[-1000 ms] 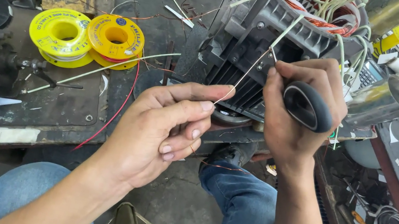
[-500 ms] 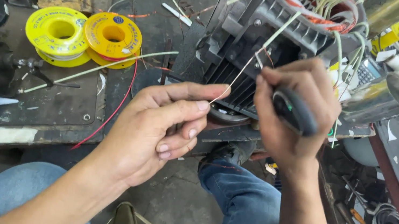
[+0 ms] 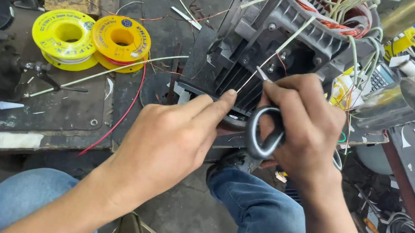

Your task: Repairing an electric motor by stripping wire insulation and connecting wires to the stator.

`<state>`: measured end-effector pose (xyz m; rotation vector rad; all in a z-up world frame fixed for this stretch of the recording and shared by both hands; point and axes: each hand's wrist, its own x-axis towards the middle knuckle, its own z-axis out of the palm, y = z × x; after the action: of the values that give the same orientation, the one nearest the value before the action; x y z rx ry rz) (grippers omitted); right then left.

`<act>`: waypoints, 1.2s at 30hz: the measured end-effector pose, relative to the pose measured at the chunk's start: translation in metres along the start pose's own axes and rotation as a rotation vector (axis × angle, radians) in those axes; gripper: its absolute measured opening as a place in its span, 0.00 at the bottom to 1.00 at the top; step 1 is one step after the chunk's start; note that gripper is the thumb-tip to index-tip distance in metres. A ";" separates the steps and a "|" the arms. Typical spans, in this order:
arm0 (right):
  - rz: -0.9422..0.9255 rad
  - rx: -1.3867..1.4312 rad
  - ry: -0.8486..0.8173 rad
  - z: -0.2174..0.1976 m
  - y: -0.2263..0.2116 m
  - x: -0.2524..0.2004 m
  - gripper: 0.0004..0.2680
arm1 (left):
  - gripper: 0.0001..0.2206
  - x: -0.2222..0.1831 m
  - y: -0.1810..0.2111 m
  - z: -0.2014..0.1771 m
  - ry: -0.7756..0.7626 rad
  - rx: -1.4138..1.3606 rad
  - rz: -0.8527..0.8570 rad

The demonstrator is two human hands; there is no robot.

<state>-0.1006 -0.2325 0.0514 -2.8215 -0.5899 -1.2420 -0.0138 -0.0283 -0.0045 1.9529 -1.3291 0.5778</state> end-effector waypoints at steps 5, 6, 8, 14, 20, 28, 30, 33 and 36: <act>0.087 0.001 0.062 0.006 0.004 0.005 0.03 | 0.24 -0.001 0.003 0.002 0.006 0.244 0.075; 0.087 0.017 0.052 0.006 0.003 0.007 0.04 | 0.27 0.000 0.005 0.000 -0.019 0.313 0.100; 0.075 0.037 0.031 0.005 0.001 0.008 0.04 | 0.27 -0.001 0.004 0.003 -0.017 0.353 0.109; 0.121 0.010 0.046 0.005 0.010 0.008 0.01 | 0.24 -0.001 0.004 0.010 0.034 0.501 0.148; 0.144 0.018 -0.010 -0.008 0.004 0.013 0.01 | 0.23 -0.001 0.008 0.009 0.045 0.549 0.177; 0.050 -0.191 -0.163 -0.010 -0.002 0.015 0.04 | 0.17 -0.001 0.014 0.013 0.060 0.567 0.172; 0.211 -0.073 -0.106 -0.008 0.004 0.013 0.04 | 0.22 -0.002 0.015 0.013 0.048 0.572 0.163; 0.320 0.107 0.133 -0.011 0.009 0.013 0.06 | 0.26 -0.008 0.015 0.007 0.046 0.340 0.144; 0.520 0.447 0.318 -0.004 -0.007 0.011 0.05 | 0.23 -0.009 0.020 -0.008 0.070 -0.060 0.161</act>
<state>-0.0986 -0.2232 0.0607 -2.1519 -0.0856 -1.2203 -0.0353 -0.0219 0.0006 1.7727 -1.4520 0.6695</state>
